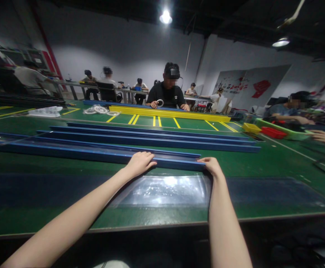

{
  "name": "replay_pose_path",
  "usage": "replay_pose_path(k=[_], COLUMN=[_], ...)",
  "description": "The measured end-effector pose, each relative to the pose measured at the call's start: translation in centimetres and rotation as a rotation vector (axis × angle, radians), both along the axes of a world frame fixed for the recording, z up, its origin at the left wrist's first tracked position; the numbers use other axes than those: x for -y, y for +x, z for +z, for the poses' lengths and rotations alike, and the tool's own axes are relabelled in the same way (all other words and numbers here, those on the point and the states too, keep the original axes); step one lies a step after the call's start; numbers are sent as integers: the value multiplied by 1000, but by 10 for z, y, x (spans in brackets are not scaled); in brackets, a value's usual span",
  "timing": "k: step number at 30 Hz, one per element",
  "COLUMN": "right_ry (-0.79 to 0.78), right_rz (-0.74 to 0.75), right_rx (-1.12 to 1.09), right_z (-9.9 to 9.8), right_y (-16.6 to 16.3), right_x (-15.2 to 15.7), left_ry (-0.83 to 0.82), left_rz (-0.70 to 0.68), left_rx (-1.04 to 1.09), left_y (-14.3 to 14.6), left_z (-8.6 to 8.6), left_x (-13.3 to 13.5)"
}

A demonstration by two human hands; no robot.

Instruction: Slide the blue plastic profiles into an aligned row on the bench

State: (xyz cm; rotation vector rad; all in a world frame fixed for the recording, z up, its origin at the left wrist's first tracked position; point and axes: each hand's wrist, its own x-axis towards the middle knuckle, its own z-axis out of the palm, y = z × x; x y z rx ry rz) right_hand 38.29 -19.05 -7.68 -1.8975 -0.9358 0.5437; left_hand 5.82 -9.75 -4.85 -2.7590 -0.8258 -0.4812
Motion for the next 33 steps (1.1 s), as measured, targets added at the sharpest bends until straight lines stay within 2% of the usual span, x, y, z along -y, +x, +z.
replay_pose_path(k=[15, 22, 26, 30, 33], right_ry=[-1, -87, -72, -46, 58], right_rz=[-42, -114, -213, -461, -526], right_rx=[18, 49, 239, 550, 634], right_z=[-2, 2, 14, 32, 46], right_y=[1, -1, -9, -30, -54], right_x=[-2, -1, 3, 8, 6], left_ry=[-17, -4, -7, -1, 11], left_rz=[-18, -15, -17, -25, -22], left_rx=[20, 17, 23, 37, 42], left_y=[0, 0, 1, 1, 1], left_z=[0, -2, -3, -4, -4], left_x=[0, -1, -1, -1, -1])
